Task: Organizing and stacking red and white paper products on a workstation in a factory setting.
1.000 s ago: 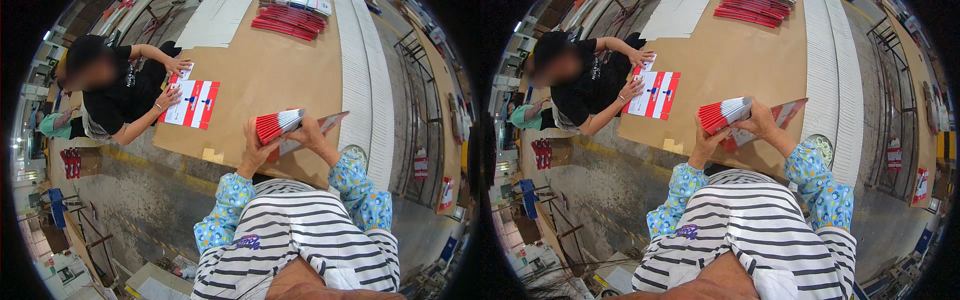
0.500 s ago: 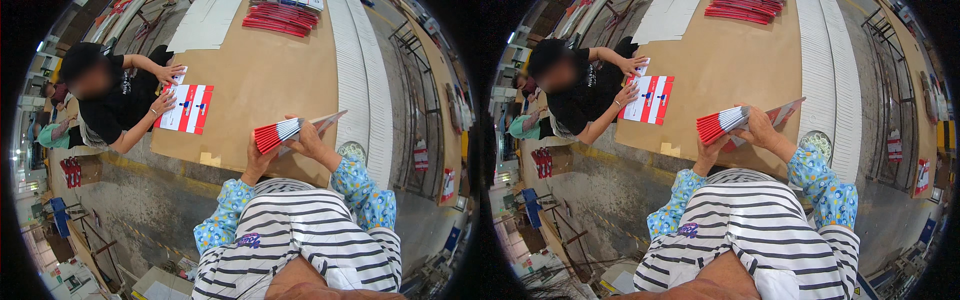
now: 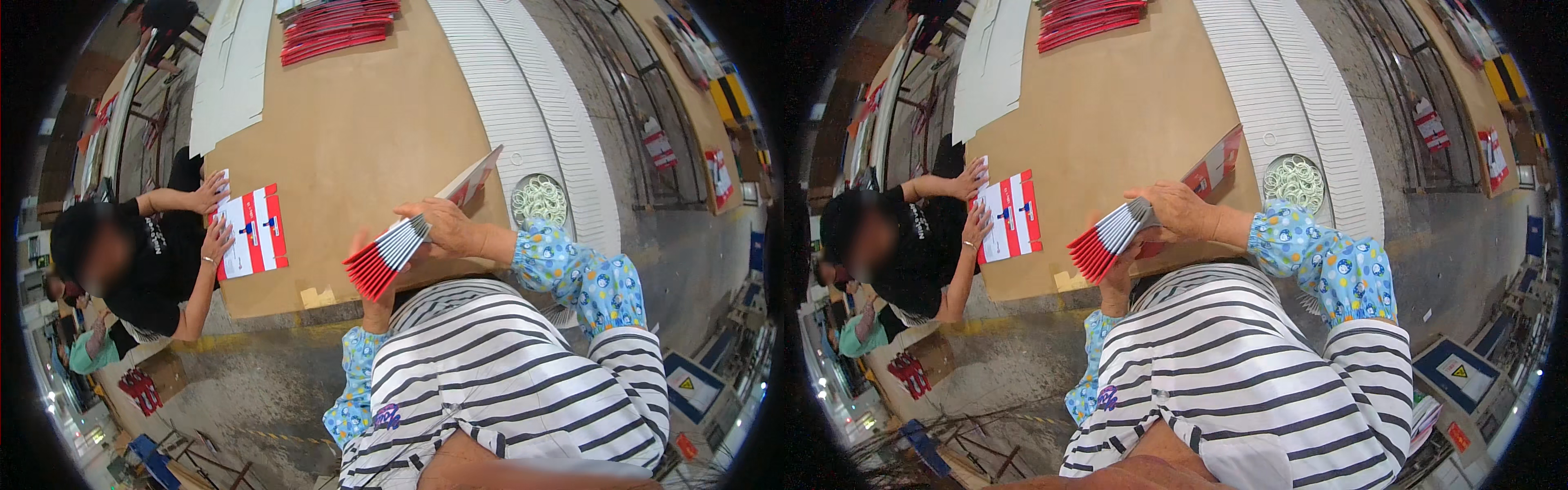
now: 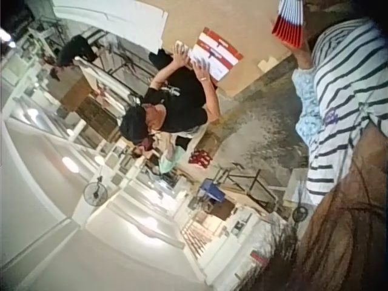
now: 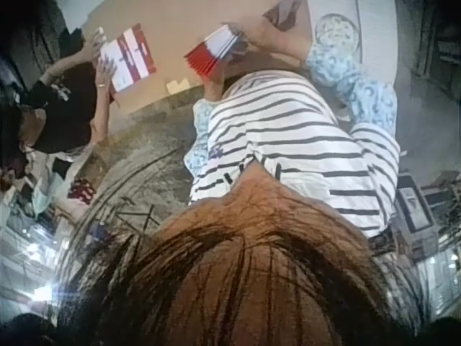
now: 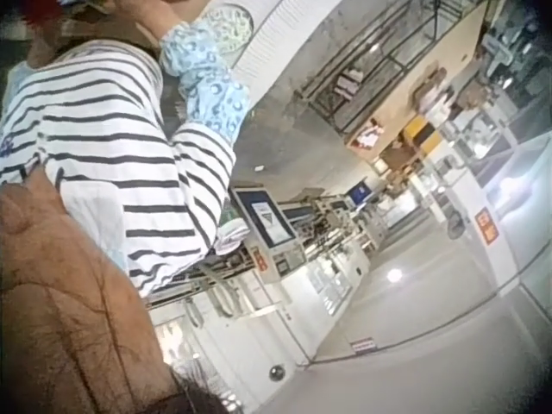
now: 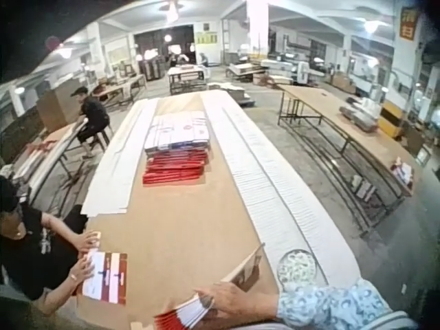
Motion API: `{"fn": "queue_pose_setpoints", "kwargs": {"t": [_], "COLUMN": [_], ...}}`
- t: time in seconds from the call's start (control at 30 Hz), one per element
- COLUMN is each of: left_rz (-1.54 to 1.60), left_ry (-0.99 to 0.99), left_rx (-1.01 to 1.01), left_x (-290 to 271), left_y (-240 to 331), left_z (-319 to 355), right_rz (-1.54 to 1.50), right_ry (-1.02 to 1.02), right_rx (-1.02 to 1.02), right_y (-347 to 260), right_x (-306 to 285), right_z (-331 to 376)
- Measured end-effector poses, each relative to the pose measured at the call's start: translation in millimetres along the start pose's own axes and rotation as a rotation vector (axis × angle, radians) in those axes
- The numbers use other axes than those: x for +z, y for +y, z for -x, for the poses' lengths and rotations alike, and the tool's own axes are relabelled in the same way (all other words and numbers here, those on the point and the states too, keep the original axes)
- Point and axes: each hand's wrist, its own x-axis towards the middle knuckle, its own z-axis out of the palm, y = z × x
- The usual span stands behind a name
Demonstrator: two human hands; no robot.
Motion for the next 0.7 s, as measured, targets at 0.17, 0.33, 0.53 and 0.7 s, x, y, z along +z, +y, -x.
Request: {"fn": "queue_pose_setpoints", "kwargs": {"t": [0.17,0.33,0.53,0.7], "left_rz": [-0.299,-0.363,-0.422,-0.427], "left_ry": [0.006,0.024,-0.018,0.028], "left_rx": [-0.017,0.058,0.157,0.115], "left_x": [-33.0,-46.4,-72.8,-58.4], "left_y": [-17.6,-18.2,-26.5,-11.1], "left_z": [1.7,4.3,18.2,21.8], "right_rz": [-0.033,0.125,0.614,0.681], "right_ry": [0.252,0.782,0.275,0.193], "right_rx": [-0.038,0.768,0.816,0.838], "right_y": [4.0,128.8,200.5,200.0], "right_x": [-58.4,-111.7,-64.6,-52.7], "right_z": [0.0,55.3,130.9,136.5]}}
